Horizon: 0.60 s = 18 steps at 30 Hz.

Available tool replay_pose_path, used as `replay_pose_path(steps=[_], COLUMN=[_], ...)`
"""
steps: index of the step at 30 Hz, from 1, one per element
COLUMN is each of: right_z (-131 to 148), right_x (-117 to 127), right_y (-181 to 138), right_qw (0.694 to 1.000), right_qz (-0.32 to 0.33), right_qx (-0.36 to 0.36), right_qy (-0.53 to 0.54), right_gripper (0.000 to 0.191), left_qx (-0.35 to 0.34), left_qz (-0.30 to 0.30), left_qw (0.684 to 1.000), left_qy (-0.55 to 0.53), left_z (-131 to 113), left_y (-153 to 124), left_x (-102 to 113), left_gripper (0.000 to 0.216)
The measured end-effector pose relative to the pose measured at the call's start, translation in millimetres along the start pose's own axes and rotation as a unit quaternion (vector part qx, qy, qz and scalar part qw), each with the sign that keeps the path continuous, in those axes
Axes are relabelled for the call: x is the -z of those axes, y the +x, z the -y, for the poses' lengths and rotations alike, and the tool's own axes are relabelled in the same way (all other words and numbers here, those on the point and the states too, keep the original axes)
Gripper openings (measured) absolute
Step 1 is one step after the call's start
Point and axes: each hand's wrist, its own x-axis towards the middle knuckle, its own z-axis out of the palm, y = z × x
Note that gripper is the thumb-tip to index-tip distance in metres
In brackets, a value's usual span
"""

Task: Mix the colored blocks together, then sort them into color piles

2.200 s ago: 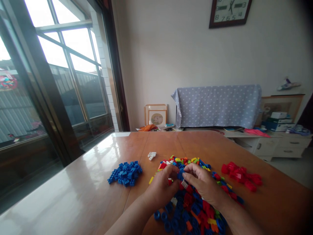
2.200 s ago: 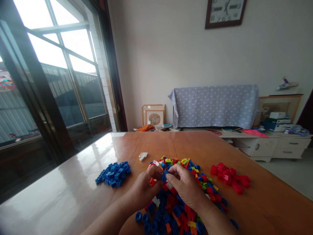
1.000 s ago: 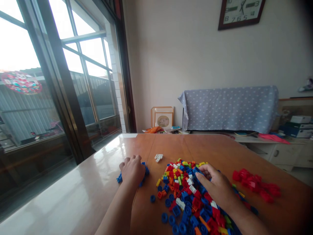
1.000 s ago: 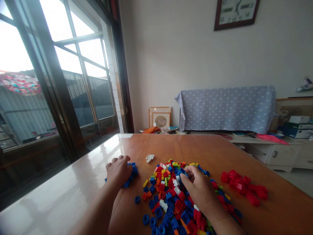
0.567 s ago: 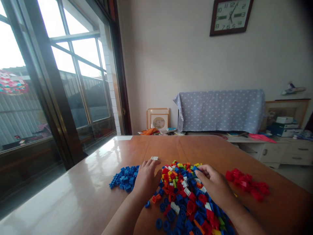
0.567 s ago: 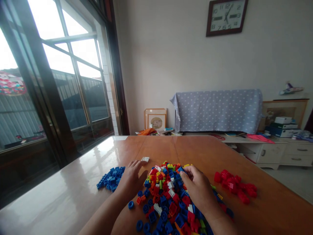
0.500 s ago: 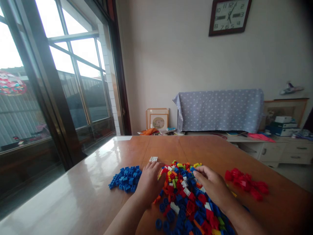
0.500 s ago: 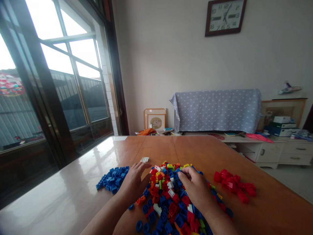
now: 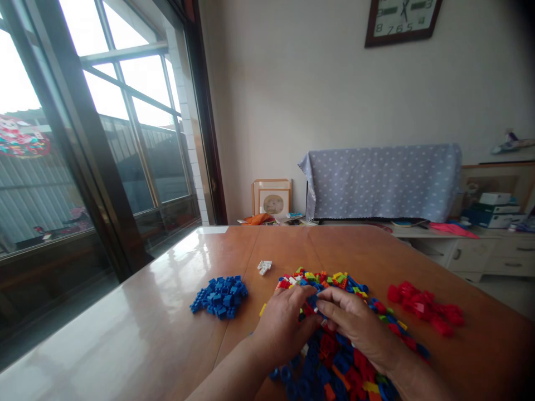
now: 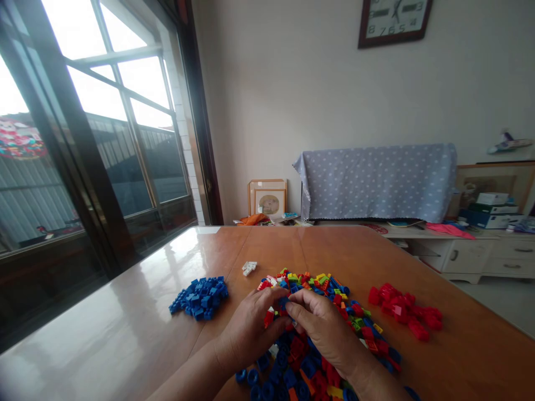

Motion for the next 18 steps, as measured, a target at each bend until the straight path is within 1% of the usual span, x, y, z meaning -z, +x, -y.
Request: replay_pose_path(steps=[5, 12, 14, 18], right_z=[-3.1, 3.7, 1.9, -7.3], right_x=[0.9, -0.1, 2.3, 13.2], right_y=[1.3, -1.8, -0.7, 6.4], right_qw=[1.000, 1.000, 1.000, 0.993], right_qz=[0.010, 0.007, -0.020, -0.112], right_qx=[-0.008, -0.001, 0.003, 0.015], right_qy=[-0.012, -0.003, 0.002, 0.018], right_gripper=[0.037, 0.039, 0.040, 0.043], left_qx=[0.012, 0.031, 0.029, 0.024], left_qz=[0.014, 0.007, 0.007, 0.010], left_qw=[1.000, 0.999, 0.999, 0.999], left_qy=[-0.010, -0.039, -0.037, -0.024], left_z=[-1.7, -1.4, -0.1, 3.0], left_y=[1.8, 1.3, 1.2, 0.9], left_x=[3.1, 4.5, 4.6, 5.1], left_gripper=[0.038, 0.022, 0.023, 0.025])
